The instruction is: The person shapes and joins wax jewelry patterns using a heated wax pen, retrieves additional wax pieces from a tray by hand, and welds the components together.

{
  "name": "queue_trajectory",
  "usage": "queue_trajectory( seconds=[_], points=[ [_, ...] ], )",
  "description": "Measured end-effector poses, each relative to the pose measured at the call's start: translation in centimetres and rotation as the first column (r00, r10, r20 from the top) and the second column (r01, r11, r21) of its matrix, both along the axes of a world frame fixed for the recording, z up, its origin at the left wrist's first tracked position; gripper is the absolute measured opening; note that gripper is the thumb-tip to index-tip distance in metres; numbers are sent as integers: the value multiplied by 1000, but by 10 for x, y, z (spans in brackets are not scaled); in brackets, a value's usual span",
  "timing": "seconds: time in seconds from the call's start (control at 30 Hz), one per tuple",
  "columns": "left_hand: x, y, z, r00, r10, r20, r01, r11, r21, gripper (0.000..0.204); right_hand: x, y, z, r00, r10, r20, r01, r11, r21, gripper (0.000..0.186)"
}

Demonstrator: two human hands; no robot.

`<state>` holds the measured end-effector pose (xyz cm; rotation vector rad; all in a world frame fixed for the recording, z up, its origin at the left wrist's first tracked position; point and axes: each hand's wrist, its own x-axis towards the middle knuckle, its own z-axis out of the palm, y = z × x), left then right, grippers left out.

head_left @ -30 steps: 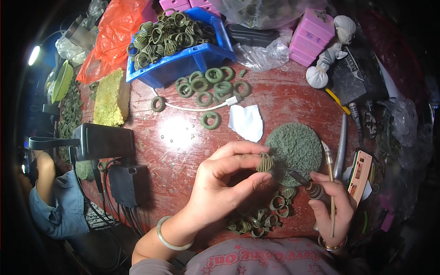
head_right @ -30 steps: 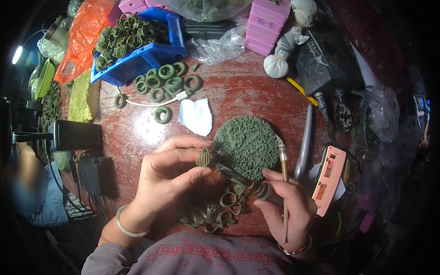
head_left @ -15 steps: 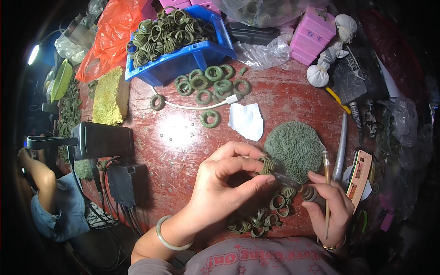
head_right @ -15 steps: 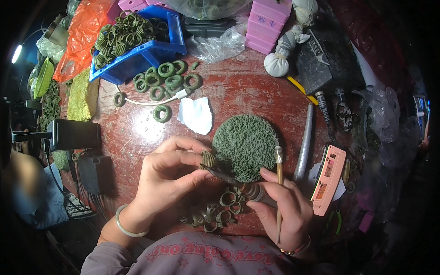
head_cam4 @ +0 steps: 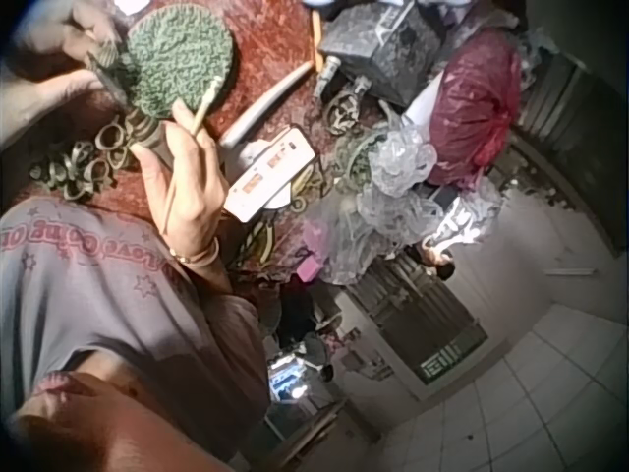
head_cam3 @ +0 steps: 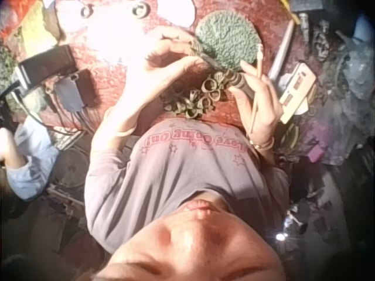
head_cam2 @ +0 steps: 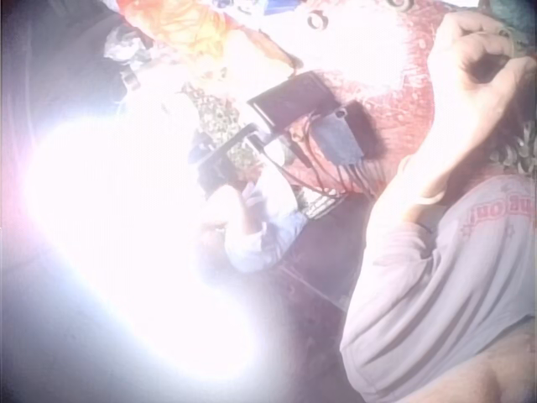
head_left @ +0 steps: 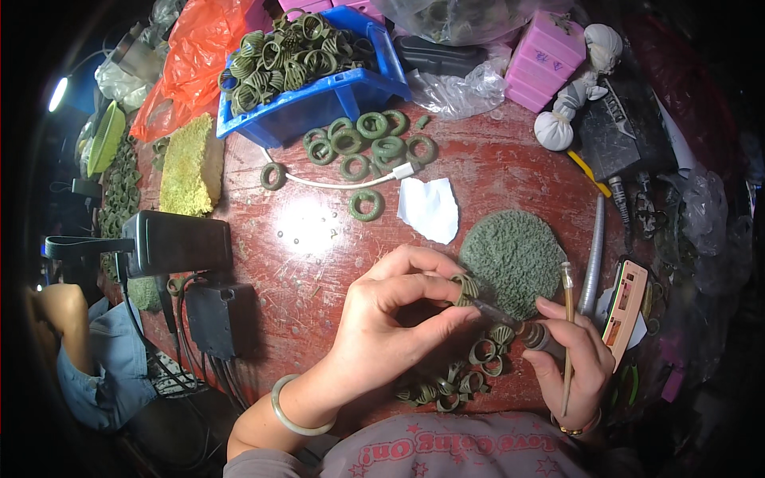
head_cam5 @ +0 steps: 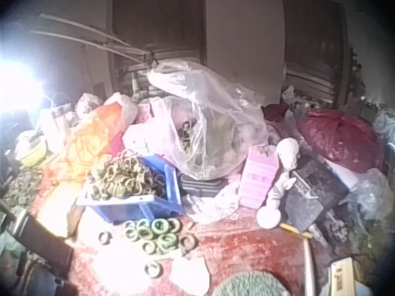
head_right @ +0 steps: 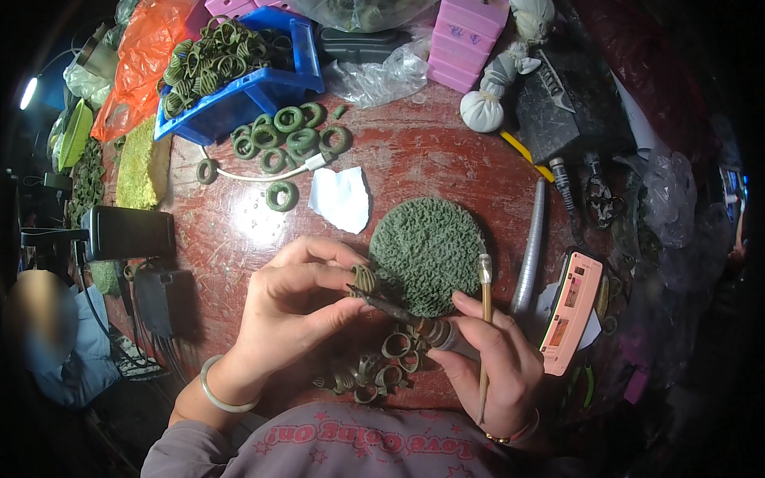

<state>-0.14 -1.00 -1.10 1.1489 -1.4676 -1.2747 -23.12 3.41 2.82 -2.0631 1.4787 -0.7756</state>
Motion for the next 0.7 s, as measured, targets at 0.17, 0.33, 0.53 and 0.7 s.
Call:
queue_trajectory(
  seconds=[0.17, 0.33, 0.53, 0.7],
  points=[
    [0, 0, -1, 1000, -9, -2, 9, 1000, -4, 17, 1, 0, -1, 1000, -5, 16, 5, 1000, 4, 37],
    [-1, 0, -1, 1000, -18, -5, 18, 1000, -18, 17, 0, 0, -1, 1000, -12, 15, 12, 1000, 2, 36],
    [1, -1, 1, 1000, -11, 21, 12, 999, -31, 17, -2, -1, -4, 997, -33, 65, 32, 999, 15, 36],
    [0, 0, 1, 1000, 13, -10, -13, 1000, 18, 17, -3, -1, -2, 999, -8, 37, 7, 1000, 8, 36]
  ],
)
